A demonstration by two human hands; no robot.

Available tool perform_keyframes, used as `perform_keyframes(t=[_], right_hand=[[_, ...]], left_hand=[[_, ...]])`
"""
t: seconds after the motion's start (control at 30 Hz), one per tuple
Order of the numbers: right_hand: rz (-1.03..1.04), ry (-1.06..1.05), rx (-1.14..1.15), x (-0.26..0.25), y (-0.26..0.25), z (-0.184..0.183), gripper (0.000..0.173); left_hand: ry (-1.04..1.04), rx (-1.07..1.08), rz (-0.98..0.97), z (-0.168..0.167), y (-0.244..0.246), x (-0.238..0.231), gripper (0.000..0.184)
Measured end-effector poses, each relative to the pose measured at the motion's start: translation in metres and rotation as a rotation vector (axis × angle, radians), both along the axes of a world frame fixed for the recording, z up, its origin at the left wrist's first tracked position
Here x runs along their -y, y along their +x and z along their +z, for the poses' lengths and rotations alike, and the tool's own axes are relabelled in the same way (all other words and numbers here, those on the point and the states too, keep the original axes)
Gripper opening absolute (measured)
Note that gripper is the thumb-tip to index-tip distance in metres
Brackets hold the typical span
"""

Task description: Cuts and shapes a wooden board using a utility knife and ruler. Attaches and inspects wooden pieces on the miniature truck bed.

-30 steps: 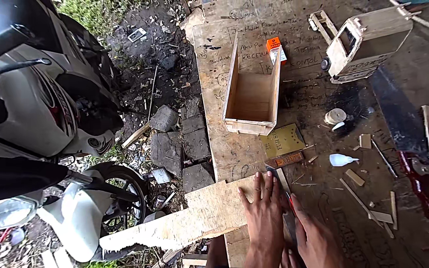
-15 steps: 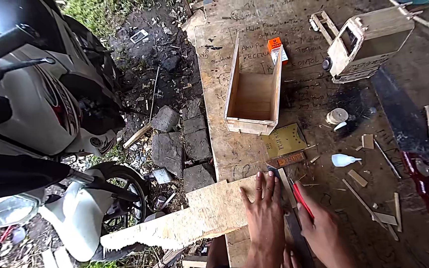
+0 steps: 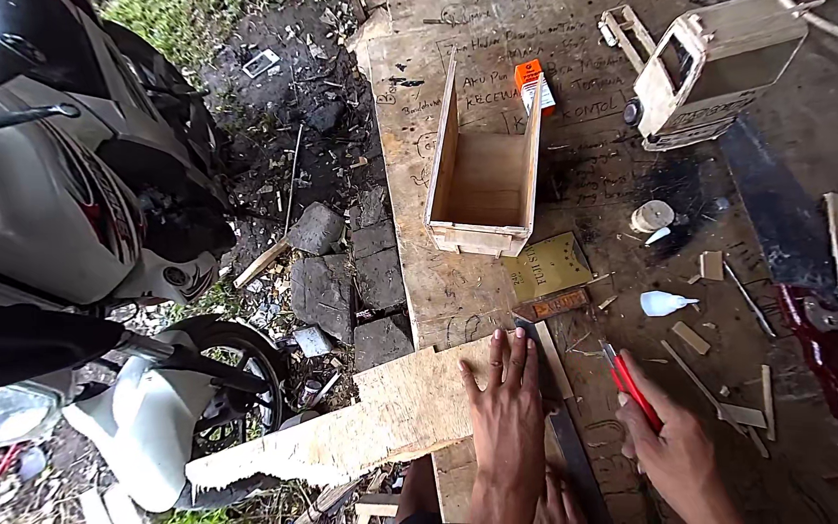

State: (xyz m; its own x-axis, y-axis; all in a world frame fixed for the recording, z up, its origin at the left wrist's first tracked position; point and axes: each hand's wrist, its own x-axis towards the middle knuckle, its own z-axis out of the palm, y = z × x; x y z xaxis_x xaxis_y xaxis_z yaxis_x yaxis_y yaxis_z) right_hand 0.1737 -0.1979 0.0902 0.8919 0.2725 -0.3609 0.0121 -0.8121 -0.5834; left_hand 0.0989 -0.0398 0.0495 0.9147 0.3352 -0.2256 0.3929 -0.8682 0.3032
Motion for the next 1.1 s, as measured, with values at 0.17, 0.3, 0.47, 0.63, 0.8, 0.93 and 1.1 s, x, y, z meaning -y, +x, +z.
perform_keyframes(t=[0.17,0.3,0.47,0.63,0.8,0.93,1.1], right_hand=[[0.017,0.004,-0.042,-0.003,-0.005,0.005,0.053],[0.035,-0.002,-0.066,-0.012,-0.009,0.003,0.053],[0.094,0.033,0.027,-0.036,-0.01,0.002,0.05],[0.168,-0.029,0.092,-0.063,-0.003,-0.001,0.049],[0.184,-0.076,0.104,-0.071,0.001,-0.001,0.048],[0.188,-0.085,0.109,-0.068,0.0,-0.001,0.049],[0.205,-0.112,0.136,-0.068,-0.001,-0.001,0.049]], left_hand=[[-0.019,-0.016,-0.002,0.0,0.0,-0.001,0.078],[0.004,-0.018,-0.007,0.001,0.0,-0.001,0.077],[-0.005,-0.007,-0.001,0.0,0.0,-0.001,0.075],[-0.009,-0.001,0.005,-0.001,0.0,-0.001,0.072],[-0.03,-0.037,0.007,0.002,0.001,-0.001,0.072],[-0.013,-0.013,0.003,0.001,0.001,-0.001,0.074],[-0.004,-0.012,0.018,0.001,0.003,0.001,0.071]])
